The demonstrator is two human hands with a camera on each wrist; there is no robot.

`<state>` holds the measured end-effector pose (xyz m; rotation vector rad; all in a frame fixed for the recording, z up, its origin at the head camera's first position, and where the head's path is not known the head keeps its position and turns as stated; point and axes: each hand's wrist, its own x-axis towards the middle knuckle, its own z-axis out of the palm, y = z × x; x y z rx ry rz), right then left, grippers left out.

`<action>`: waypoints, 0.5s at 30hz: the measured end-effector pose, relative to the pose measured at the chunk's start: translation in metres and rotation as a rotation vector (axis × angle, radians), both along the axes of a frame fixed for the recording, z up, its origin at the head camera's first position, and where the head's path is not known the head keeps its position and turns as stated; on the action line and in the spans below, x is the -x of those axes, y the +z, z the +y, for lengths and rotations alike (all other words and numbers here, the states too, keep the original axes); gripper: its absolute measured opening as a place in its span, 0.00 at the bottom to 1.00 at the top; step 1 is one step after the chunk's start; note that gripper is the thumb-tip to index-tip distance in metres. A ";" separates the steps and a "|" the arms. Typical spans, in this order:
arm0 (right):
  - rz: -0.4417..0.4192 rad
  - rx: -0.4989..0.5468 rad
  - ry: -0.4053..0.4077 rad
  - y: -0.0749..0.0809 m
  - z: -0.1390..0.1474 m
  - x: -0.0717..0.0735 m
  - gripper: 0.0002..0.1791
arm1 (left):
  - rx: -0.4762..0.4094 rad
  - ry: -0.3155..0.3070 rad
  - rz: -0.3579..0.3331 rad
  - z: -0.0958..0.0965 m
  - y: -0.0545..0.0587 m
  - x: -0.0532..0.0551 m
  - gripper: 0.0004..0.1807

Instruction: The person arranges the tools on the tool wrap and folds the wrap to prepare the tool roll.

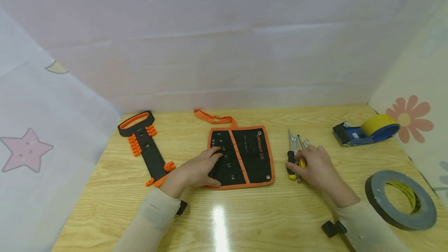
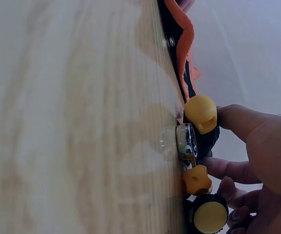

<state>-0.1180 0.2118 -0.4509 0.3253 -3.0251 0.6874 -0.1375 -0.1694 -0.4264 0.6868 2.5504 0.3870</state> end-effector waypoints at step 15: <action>0.003 -0.012 -0.023 -0.006 -0.008 0.001 0.17 | -0.009 0.016 -0.002 -0.001 -0.003 0.001 0.53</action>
